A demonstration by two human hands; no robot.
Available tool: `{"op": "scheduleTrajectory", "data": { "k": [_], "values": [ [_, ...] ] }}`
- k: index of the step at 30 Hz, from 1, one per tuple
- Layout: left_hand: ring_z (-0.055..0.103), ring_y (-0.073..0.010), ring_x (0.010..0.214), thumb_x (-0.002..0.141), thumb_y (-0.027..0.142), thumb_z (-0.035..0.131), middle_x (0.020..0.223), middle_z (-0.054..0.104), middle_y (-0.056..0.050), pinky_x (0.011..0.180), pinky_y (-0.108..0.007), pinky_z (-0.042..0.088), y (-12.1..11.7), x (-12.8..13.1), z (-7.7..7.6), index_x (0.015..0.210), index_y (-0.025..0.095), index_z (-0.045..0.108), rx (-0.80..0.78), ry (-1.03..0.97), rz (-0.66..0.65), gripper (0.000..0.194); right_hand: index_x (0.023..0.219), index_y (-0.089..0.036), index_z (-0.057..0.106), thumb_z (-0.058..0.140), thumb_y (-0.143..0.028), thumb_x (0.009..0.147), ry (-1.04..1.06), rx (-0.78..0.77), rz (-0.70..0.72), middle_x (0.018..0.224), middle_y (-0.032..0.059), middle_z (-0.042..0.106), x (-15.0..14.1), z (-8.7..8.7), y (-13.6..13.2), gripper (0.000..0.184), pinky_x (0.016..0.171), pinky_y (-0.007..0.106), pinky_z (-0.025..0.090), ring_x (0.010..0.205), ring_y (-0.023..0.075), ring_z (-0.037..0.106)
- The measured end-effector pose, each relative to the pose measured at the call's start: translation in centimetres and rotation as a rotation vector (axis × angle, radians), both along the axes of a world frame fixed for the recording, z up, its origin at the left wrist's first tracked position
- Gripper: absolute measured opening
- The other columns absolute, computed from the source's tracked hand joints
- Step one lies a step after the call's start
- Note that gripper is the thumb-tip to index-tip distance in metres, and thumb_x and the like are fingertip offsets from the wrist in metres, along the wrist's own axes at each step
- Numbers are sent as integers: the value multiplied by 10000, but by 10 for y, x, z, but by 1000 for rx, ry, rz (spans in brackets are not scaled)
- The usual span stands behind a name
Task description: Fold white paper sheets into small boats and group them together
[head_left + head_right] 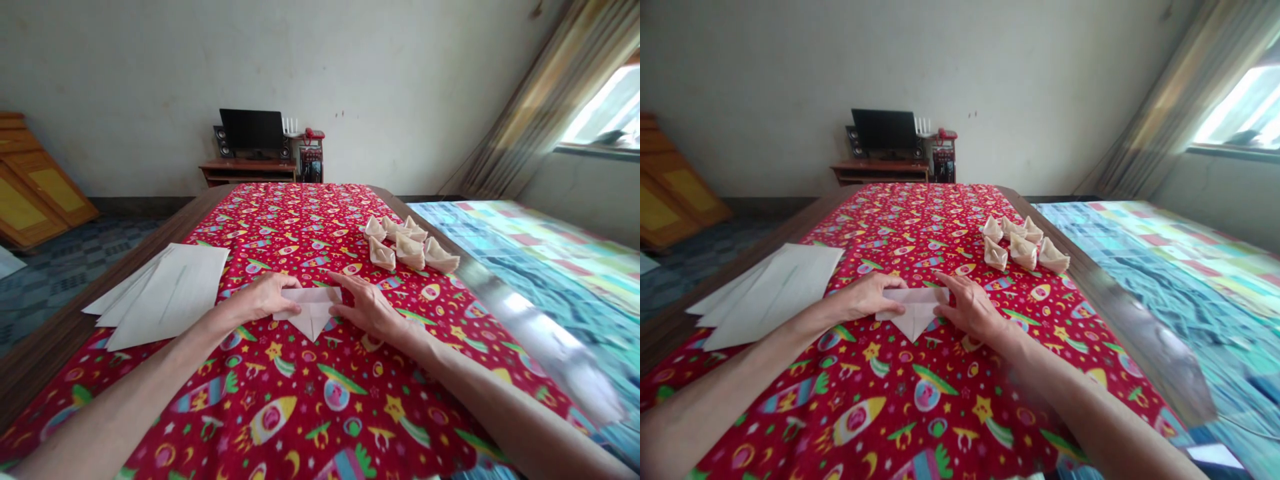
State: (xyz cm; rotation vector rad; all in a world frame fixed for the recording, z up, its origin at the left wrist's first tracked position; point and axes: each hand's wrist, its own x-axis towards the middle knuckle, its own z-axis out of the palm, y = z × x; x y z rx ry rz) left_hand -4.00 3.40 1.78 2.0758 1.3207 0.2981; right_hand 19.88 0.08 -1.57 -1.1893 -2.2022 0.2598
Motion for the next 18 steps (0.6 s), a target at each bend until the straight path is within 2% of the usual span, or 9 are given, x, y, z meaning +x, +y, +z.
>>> {"op": "scheduleTrajectory", "data": {
  "k": [2, 4, 5, 7, 9, 11, 13, 15, 18],
  "values": [
    [556, -127, 544, 655, 291, 651, 629, 611, 46, 467, -188, 359, -1, 0, -1, 832, 177, 647, -35, -75, 15, 210, 1343, -220, 433, 698, -249, 716, 11, -86, -5, 977, 31, 663, 0, 7, 6, 682, 704, 268, 466, 795, 160, 608],
    [552, -123, 538, 667, 303, 662, 605, 604, 48, 467, -188, 361, -2, 1, 0, 803, 175, 648, 28, -115, 26, 187, 1311, -205, 473, 696, -241, 710, 20, -180, 3, 808, -12, 656, -2, 16, 10, 642, 590, 224, 430, 656, 128, 577],
    [558, -124, 553, 677, 303, 666, 609, 608, 45, 481, -189, 370, -2, 2, 1, 781, 175, 647, 99, -129, 29, 166, 1247, -193, 536, 688, -231, 713, 22, -216, 14, 743, -26, 641, -3, 20, 11, 556, 556, 209, 407, 617, 117, 561],
    [572, -125, 601, 708, 272, 659, 651, 621, 33, 534, -198, 400, -4, 4, 5, 731, 176, 631, 301, -169, 15, 103, 987, -166, 663, 656, -203, 739, 47, -217, 32, 674, -29, 621, -4, 30, 13, 251, 538, 197, 383, 594, 106, 551],
    [581, -130, 675, 745, 194, 623, 713, 627, 19, 617, -214, 424, -8, 6, 9, 705, 176, 603, 555, -205, -25, 49, 802, -157, 661, 612, -189, 783, 89, -102, 45, 687, -14, 627, -5, 37, 11, 61, 569, 200, 390, 623, 105, 557],
    [575, -149, 752, 774, 124, 579, 754, 620, 4, 696, -247, 427, -13, 7, 14, 720, 177, 583, 795, -164, -70, 76, 795, -161, 635, 568, -192, 828, 73, 100, 53, 753, 11, 636, -4, 42, 6, 81, 630, 221, 405, 684, 118, 560],
    [558, -180, 811, 811, 109, 546, 789, 616, -12, 741, -294, 413, -19, 9, 15, 789, 181, 587, 976, -33, -102, 86, 826, -161, 617, 515, -201, 872, -38, 301, 48, 821, 44, 632, -4, 41, 1, 119, 689, 258, 404, 750, 142, 547],
    [542, -203, 838, 854, 130, 513, 828, 616, -24, 751, -331, 398, -26, 10, 13, 869, 185, 588, 1060, 108, -142, 94, 831, -157, 604, 453, -197, 909, -197, 423, 49, 848, 65, 620, -4, 36, -3, 175, 715, 286, 391, 779, 160, 521],
    [529, -212, 835, 891, 135, 464, 848, 609, -24, 744, -354, 386, -34, 11, 1, 880, 189, 580, 1038, 256, -226, 129, 831, -155, 592, 423, -180, 925, -393, 463, 84, 849, 67, 597, -3, 23, -8, 195, 689, 292, 370, 760, 165, 477]
  ]
}}
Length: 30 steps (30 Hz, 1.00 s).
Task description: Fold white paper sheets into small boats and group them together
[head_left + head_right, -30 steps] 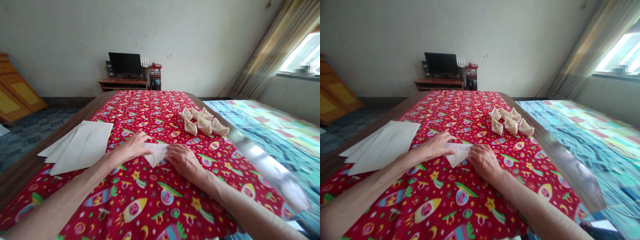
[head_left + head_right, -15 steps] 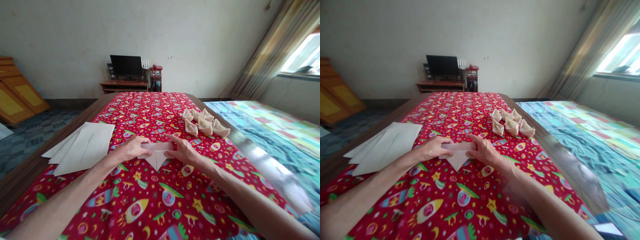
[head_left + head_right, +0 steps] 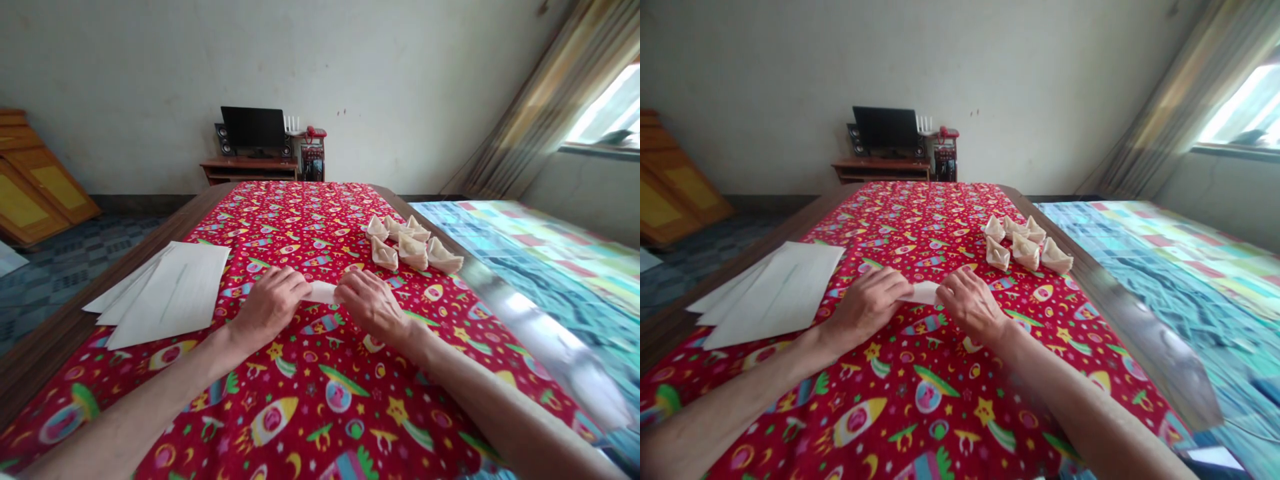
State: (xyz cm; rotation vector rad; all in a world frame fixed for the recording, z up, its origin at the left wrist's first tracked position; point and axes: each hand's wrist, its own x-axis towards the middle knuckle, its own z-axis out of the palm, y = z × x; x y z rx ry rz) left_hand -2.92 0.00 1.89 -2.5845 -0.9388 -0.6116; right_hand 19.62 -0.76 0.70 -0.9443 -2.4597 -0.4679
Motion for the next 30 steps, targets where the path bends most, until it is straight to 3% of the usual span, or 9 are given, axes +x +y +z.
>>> {"op": "scheduleTrajectory", "data": {
  "k": [3, 8, 15, 19, 23, 30],
  "values": [
    [525, -209, 825, 890, 109, 451, 853, 598, -22, 749, -355, 389, -6, -1, -12, 851, 188, 572, -95, 81, -1, 149, 809, -154, 580, 460, -165, 910, -101, -58, -25, 821, 52, 574, 2, -11, -3, 157, 644, 280, 351, 720, 158, 447],
    [529, -206, 827, 879, 124, 485, 882, 597, -21, 751, -348, 401, -12, -4, -19, 869, 191, 577, -213, 20, 34, 115, 823, -158, 598, 463, -161, 911, -116, -159, -50, 822, 49, 578, 6, -13, -9, 161, 649, 270, 356, 732, 151, 471],
    [563, -166, 827, 868, 171, 537, 839, 606, -20, 757, -281, 436, -5, -14, -32, 799, 174, 600, -402, -263, 19, 94, 798, -166, 655, 463, -264, 923, 111, -339, 5, 837, 65, 602, 15, -9, -14, 249, 630, 238, 384, 748, 137, 538],
    [570, -132, 732, 873, 250, 537, 804, 589, -16, 688, -245, 441, 4, -20, -36, 746, 165, 618, -522, -402, 29, 173, 795, -174, 655, 473, -308, 922, 249, -473, -95, 771, 34, 593, 17, -9, -11, 259, 598, 213, 384, 670, 107, 537],
    [557, -118, 680, 892, 333, 500, 776, 551, -11, 628, -233, 424, 8, -21, -36, 683, 160, 614, -535, -409, 94, 294, 796, -180, 641, 505, -328, 901, 287, -496, -206, 760, 25, 620, 15, -12, -6, 227, 625, 220, 397, 681, 119, 561],
    [544, -133, 683, 884, 293, 494, 791, 515, -21, 631, -255, 425, 8, -17, -34, 682, 160, 538, -413, -300, 162, 245, 746, -191, 618, 504, -373, 893, 201, -442, -374, 742, 30, 660, 11, -16, 0, 261, 611, 235, 362, 684, 135, 591]
  ]
}}
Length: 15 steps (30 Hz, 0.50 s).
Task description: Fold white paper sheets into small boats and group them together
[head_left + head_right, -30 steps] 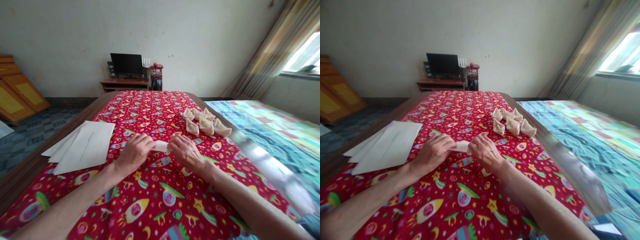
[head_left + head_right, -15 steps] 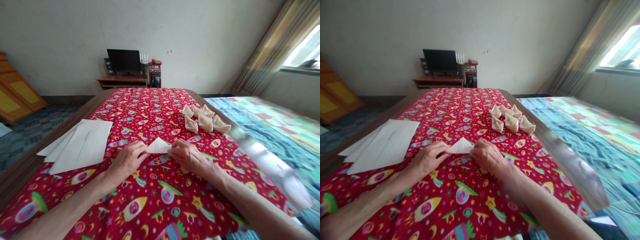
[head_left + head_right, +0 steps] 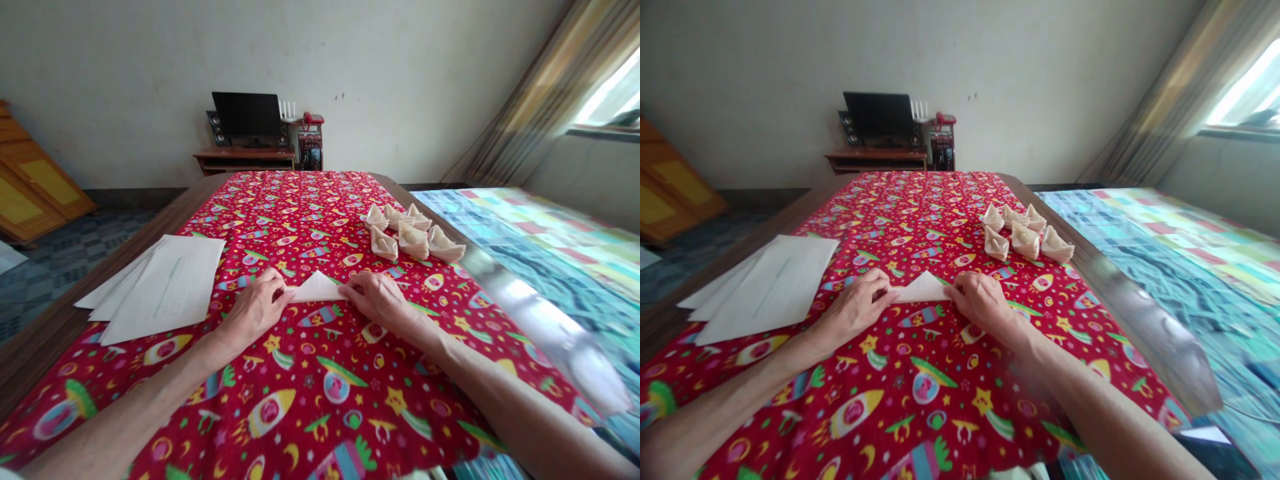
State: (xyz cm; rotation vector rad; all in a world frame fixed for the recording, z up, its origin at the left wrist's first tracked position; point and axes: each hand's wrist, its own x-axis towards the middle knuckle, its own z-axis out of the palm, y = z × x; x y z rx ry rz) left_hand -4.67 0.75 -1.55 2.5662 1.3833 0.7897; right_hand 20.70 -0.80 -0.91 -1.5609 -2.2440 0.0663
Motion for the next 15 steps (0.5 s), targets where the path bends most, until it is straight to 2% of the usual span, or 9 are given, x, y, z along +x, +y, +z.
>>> {"op": "scheduleTrajectory", "data": {
  "k": [9, 11, 13, 15],
  "values": [
    [529, -127, 655, 837, 251, 566, 771, 494, -7, 607, -253, 437, 2, 2, -2, 688, 165, 507, -10, -9, 24, 182, 704, -202, 614, 527, -383, 875, -103, -31, -48, 697, 21, 658, -4, 5, 1, 264, 552, 246, 301, 650, 146, 590],
    [560, -154, 715, 821, 249, 586, 828, 530, -25, 645, -280, 471, 3, 2, -4, 805, 163, 548, 29, -28, 58, 95, 700, -200, 622, 532, -382, 871, -113, -59, -56, 691, 26, 657, -5, 8, 1, 265, 544, 247, 297, 645, 146, 591],
    [585, -191, 855, 832, 234, 573, 963, 568, -63, 734, -324, 499, 1, 3, -4, 988, 163, 564, 95, -27, 60, 172, 703, -200, 631, 537, -386, 867, -121, -84, -65, 686, 28, 657, -6, 10, 1, 265, 539, 248, 295, 641, 148, 593],
    [565, -215, 1021, 869, 181, 510, 1112, 584, -82, 872, -383, 474, -3, 6, -2, 1083, 183, 570, 172, 34, -23, 222, 705, -201, 637, 539, -392, 864, -125, -95, -77, 677, 27, 657, -7, 12, 1, 267, 533, 250, 291, 633, 152, 594]
  ]
}}
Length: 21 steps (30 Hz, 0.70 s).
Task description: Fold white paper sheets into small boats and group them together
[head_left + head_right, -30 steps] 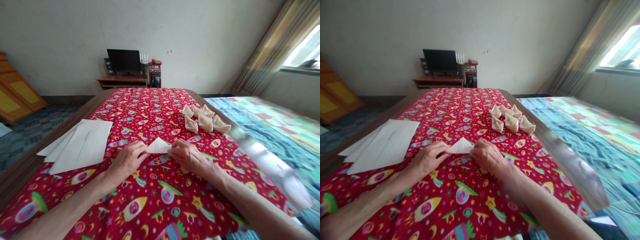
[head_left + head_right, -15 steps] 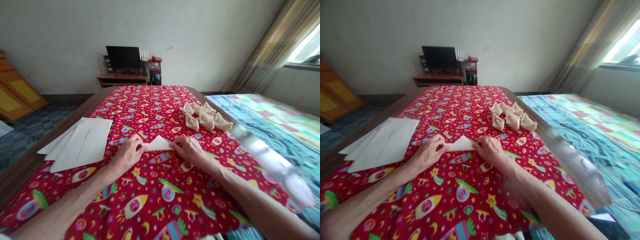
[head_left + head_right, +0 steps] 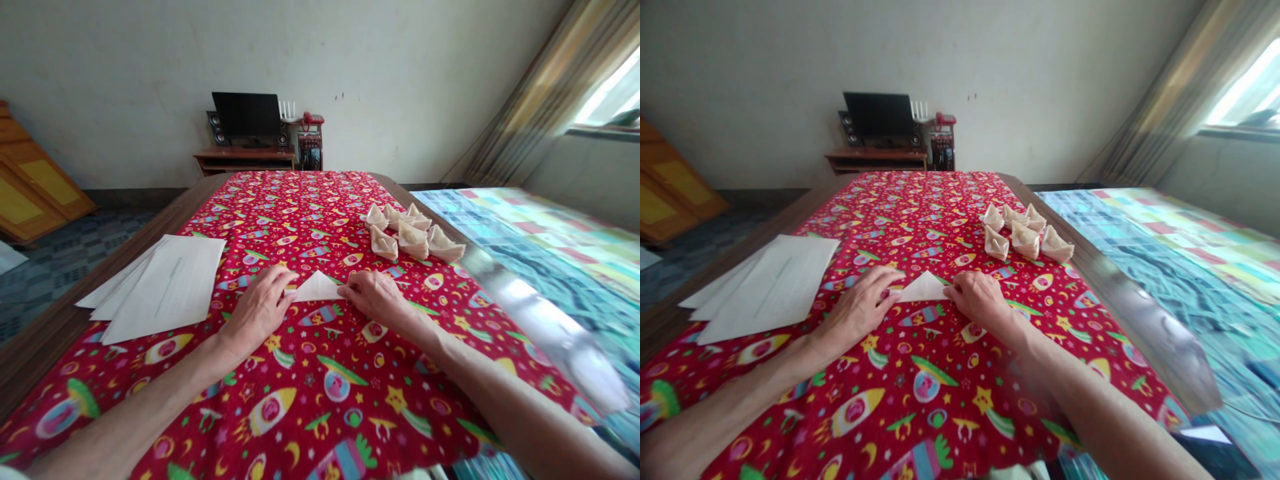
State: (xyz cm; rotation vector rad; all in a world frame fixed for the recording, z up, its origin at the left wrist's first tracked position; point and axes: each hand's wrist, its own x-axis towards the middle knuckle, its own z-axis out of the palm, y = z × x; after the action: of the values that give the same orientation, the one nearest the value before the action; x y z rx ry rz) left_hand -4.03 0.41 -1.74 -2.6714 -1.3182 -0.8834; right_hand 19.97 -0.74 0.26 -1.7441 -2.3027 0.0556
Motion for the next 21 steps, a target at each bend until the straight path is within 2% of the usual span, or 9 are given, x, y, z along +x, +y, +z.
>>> {"op": "scheduleTrajectory", "data": {
  "k": [3, 5, 8, 10, 12, 14, 17, 19, 21],
  "values": [
    [500, -223, 1188, 895, 98, 416, 1212, 608, -53, 1050, -486, 327, -9, 9, 5, 1117, 208, 596, 60, 159, -191, 307, 715, -204, 642, 541, -394, 863, 9, -2, -8, 677, 24, 660, 0, 0, 0, 262, 533, 249, 293, 635, 153, 598],
    [473, -215, 1236, 907, 113, 397, 1241, 603, -60, 1092, -496, 275, -16, 18, 5, 1198, 194, 560, 39, 199, -265, 343, 717, -205, 645, 545, -396, 860, 14, -4, -9, 671, 23, 657, 0, -1, 1, 259, 534, 247, 296, 636, 150, 598],
    [428, -203, 1282, 940, 231, 389, 1337, 524, -93, 1095, -426, 315, -23, 29, 4, 1299, 155, 476, -31, 209, -276, 377, 711, -206, 641, 540, -410, 862, 4, -2, -3, 663, 21, 652, 2, -2, 2, 273, 535, 245, 303, 631, 149, 596],
    [358, -207, 1329, 948, 290, 383, 1399, 450, -105, 1111, -407, 295, -26, 35, 3, 1347, 135, 416, -60, 243, -263, 429, 743, -202, 640, 530, -410, 869, -5, 8, -1, 678, 22, 656, 1, -2, 0, 266, 545, 244, 325, 641, 153, 599],
    [302, -216, 1358, 951, 318, 376, 1437, 393, -105, 1125, -413, 262, -28, 37, 3, 1379, 134, 367, -79, 280, -253, 465, 884, -185, 641, 530, -374, 873, -16, 73, -3, 765, 46, 674, -1, -2, -4, 220, 575, 254, 372, 696, 175, 611],
    [283, -218, 1366, 953, 327, 371, 1452, 372, -94, 1126, -418, 255, -28, 37, 4, 1388, 153, 349, -100, 294, -254, 469, 1079, -152, 596, 526, -297, 876, -44, 209, 17, 925, 102, 674, -4, -3, -10, 259, 658, 297, 431, 817, 218, 616],
    [277, -219, 1369, 947, 313, 387, 1441, 389, -104, 1124, -424, 261, -28, 36, 6, 1364, 159, 383, -114, 281, -279, 445, 1245, -142, 502, 477, -185, 887, -80, 370, 215, 1151, 157, 610, -11, -7, -22, 361, 842, 405, 452, 1062, 273, 552],
    [277, -225, 1369, 938, 305, 410, 1430, 398, -132, 1124, -424, 265, -28, 36, 7, 1345, 139, 406, -108, 269, -278, 440, 1267, -125, 480, 428, -144, 897, -34, 369, 415, 1224, 156, 579, -15, -11, -28, 374, 933, 412, 442, 1157, 252, 510],
    [273, -230, 1370, 936, 311, 414, 1437, 380, -149, 1120, -419, 274, -28, 35, 7, 1350, 124, 397, -101, 267, -263, 455, 1254, -101, 488, 398, -107, 889, 25, 336, 508, 1246, 161, 569, -16, -14, -33, 377, 972, 379, 447, 1184, 224, 506]
  ]
}}
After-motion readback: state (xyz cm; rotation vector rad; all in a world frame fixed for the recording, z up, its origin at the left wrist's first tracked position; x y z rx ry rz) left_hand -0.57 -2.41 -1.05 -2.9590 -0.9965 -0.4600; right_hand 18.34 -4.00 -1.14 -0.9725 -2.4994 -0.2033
